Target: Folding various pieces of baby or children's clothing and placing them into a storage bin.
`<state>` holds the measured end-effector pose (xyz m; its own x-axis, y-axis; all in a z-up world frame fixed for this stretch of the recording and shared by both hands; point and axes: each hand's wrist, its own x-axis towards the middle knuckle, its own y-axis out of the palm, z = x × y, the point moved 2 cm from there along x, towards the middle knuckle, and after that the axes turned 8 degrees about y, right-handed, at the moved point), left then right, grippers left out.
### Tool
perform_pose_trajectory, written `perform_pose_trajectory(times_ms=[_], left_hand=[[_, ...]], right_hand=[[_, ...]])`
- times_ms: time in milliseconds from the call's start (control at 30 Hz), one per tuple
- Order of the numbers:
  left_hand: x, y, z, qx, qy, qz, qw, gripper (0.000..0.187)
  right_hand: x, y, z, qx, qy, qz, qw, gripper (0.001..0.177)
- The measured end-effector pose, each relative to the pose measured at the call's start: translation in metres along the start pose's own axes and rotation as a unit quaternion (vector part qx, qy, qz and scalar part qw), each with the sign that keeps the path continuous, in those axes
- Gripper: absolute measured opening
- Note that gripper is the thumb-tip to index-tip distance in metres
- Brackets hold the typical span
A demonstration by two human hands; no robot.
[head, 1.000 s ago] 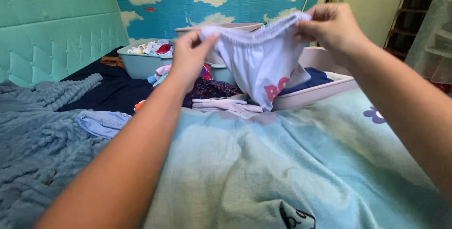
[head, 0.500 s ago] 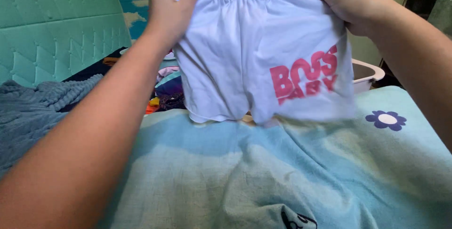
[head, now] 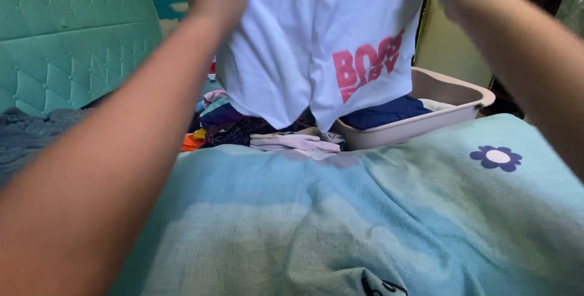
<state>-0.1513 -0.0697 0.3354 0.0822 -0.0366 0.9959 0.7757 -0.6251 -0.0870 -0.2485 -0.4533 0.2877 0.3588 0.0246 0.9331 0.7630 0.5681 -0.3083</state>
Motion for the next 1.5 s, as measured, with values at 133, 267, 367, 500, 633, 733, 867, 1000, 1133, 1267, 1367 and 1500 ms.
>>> perform_pose_trajectory(times_ms=[133, 267, 367, 500, 633, 733, 867, 1000, 1133, 1267, 1367, 1500], left_hand=[[-0.109, -0.036, -0.057, -0.008, 0.028, 0.105, 0.994, 0.046], [-0.278, -0.051, -0.090, -0.012, -0.084, 0.463, 0.882, 0.043], [-0.261, -0.047, -0.087, -0.035, -0.192, 0.359, 0.913, 0.051], [-0.272, -0.032, -0.064, -0.056, -0.170, 0.348, 0.920, 0.058], [-0.261, -0.057, -0.088, -0.070, -0.198, 0.381, 0.901, 0.068], [-0.263, -0.053, -0.084, -0.092, -0.210, 0.364, 0.903, 0.069], [-0.276, -0.040, -0.065, -0.136, -0.185, 0.275, 0.934, 0.059], [-0.254, -0.060, -0.084, -0.257, -0.283, 0.273, 0.883, 0.039], [-0.250, -0.060, -0.083, -0.413, -0.313, 0.265, 0.813, 0.030], [-0.235, -0.068, -0.083, -0.448, -0.395, 0.374, 0.709, 0.030], [-0.219, -0.091, -0.095, -0.456, -0.360, 0.441, 0.684, 0.029], [-0.216, -0.125, -0.110, -0.428, -0.268, 0.549, 0.666, 0.027]], right_hand=[[-0.069, 0.034, -0.062, -0.123, -0.087, -0.081, 0.985, 0.009], [-0.243, 0.067, -0.012, -0.093, 0.143, 0.256, 0.951, 0.036], [-0.221, 0.071, 0.026, 0.017, 0.186, 0.231, 0.955, 0.025], [-0.218, 0.073, 0.011, 0.084, 0.242, 0.244, 0.935, 0.034], [-0.213, 0.060, 0.031, 0.047, 0.319, 0.255, 0.912, 0.060], [-0.218, 0.068, 0.007, 0.052, 0.289, 0.250, 0.923, 0.051], [-0.223, 0.077, -0.021, 0.236, 0.303, 0.219, 0.897, 0.033], [-0.216, 0.064, -0.013, 0.310, 0.346, 0.214, 0.860, 0.027], [-0.196, 0.037, 0.028, 0.464, 0.429, 0.282, 0.722, 0.029], [-0.187, 0.018, 0.031, 0.460, 0.432, 0.505, 0.589, 0.032], [-0.188, 0.007, 0.015, 0.457, 0.376, 0.554, 0.586, 0.025], [-0.184, -0.011, 0.020, 0.438, 0.278, 0.591, 0.618, 0.021]])
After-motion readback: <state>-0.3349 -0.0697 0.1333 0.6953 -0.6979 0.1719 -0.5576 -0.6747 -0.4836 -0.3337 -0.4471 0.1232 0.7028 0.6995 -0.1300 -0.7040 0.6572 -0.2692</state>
